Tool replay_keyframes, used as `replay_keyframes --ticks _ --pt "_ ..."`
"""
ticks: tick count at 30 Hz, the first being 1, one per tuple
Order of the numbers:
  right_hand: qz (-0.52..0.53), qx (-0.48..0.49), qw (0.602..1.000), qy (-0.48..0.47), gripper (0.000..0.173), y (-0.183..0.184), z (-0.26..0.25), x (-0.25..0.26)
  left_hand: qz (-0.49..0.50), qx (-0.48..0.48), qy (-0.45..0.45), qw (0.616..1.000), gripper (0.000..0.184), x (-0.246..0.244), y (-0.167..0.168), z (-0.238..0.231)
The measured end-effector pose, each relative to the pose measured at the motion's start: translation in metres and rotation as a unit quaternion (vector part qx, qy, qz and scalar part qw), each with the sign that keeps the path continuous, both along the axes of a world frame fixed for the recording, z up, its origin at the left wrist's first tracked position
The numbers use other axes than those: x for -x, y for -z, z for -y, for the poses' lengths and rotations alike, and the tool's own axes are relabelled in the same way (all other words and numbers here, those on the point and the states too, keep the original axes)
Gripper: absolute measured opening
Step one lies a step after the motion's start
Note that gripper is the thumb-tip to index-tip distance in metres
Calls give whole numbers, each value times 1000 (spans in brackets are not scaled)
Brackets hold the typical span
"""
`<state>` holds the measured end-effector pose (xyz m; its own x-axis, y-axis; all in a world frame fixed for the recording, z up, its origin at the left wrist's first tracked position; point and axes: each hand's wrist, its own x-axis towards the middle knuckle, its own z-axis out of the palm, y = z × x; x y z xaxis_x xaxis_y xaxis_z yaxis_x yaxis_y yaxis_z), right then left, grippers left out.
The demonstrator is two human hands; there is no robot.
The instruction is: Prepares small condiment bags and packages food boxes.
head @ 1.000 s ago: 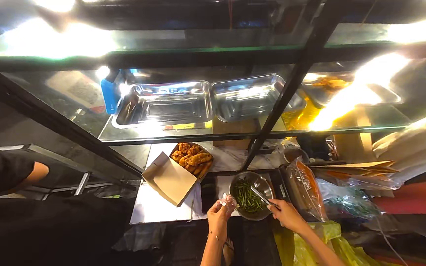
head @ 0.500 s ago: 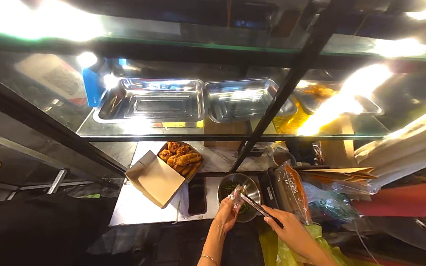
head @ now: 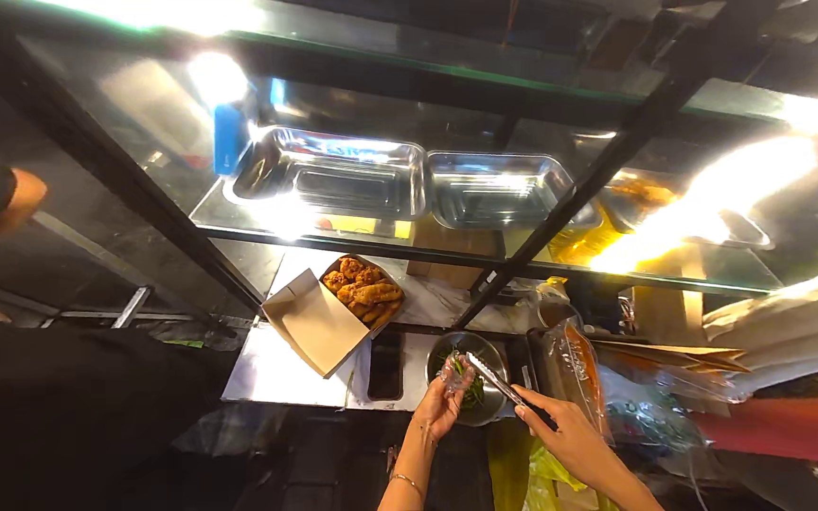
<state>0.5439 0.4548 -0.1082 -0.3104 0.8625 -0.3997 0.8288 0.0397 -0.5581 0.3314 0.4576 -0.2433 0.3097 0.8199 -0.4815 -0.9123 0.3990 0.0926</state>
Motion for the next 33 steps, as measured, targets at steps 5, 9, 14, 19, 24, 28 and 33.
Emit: replay_keyframes --ticks 5,9,14,19,24,28,33 --pt "79 16 995 -53 47 0 1 16 -41 -27 13 999 27 5 1 0" --pt "114 24 993 -25 48 -14 -1 22 -147 40 -14 988 22 8 -3 -3" --pt "212 112 971 15 52 -6 -15 31 -222 75 -49 971 24 28 -7 -3" --pt "282 196 939 0 49 41 -42 65 -251 50 -57 965 28 43 -12 1" --pt "303 187 934 -12 44 66 -52 76 -240 56 -76 966 30 52 -10 8" --pt "333 178 926 -29 43 37 -49 71 -242 69 -96 963 29 61 -11 10" --pt "344 126 926 -93 48 38 -58 91 -243 82 -98 962 29 60 -5 7"
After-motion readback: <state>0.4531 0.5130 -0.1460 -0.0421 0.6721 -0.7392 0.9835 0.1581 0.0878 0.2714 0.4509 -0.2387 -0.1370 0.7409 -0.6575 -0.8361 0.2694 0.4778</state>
